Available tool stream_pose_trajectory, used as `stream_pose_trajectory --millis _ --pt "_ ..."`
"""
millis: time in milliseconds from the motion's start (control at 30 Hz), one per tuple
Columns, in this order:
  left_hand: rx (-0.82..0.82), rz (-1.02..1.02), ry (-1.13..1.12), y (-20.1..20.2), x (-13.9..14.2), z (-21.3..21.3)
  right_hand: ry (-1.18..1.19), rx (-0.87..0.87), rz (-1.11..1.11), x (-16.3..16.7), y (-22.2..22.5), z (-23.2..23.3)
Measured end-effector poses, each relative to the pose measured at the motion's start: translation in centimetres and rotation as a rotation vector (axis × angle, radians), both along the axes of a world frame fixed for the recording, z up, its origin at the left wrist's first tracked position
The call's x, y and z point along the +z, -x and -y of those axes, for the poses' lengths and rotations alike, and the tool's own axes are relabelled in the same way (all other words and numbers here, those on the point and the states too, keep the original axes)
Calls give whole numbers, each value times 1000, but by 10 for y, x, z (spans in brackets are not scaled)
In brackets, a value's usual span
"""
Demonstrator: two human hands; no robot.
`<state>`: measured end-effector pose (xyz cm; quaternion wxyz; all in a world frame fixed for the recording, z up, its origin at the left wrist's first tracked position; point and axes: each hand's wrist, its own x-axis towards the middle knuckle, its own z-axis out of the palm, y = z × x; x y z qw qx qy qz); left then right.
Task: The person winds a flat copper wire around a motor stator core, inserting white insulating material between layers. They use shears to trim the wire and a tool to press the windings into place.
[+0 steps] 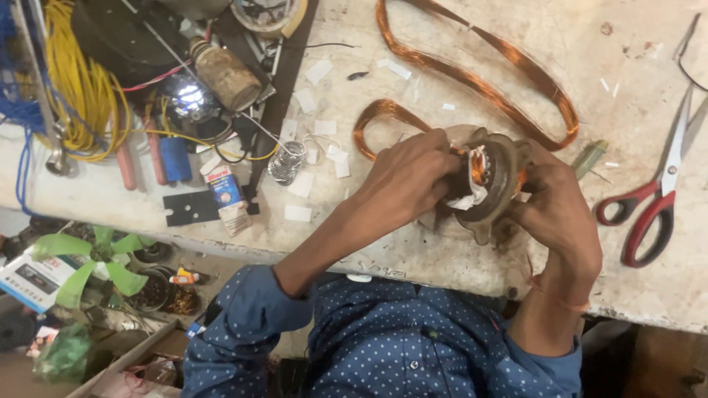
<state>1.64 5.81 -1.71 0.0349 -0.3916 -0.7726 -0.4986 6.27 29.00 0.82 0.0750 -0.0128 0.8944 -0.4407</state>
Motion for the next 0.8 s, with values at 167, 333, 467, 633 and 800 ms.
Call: stream_pose_trajectory --millis 167,333,467,633,800 --pt "26 132 316 6 9 -11 12 -67 58 -4 -5 1" --pt "39 91 321 7 14 -10 192 -107 4 -9 -14 7" --pt "25 42 123 -1 13 0 33 37 -175 -11 -12 5" --pt "47 156 224 -2 5 -9 0 -21 45 -13 -2 -7" --pt "63 23 155 -2 -2 -10 -25 82 -162 -17 -8 -9"
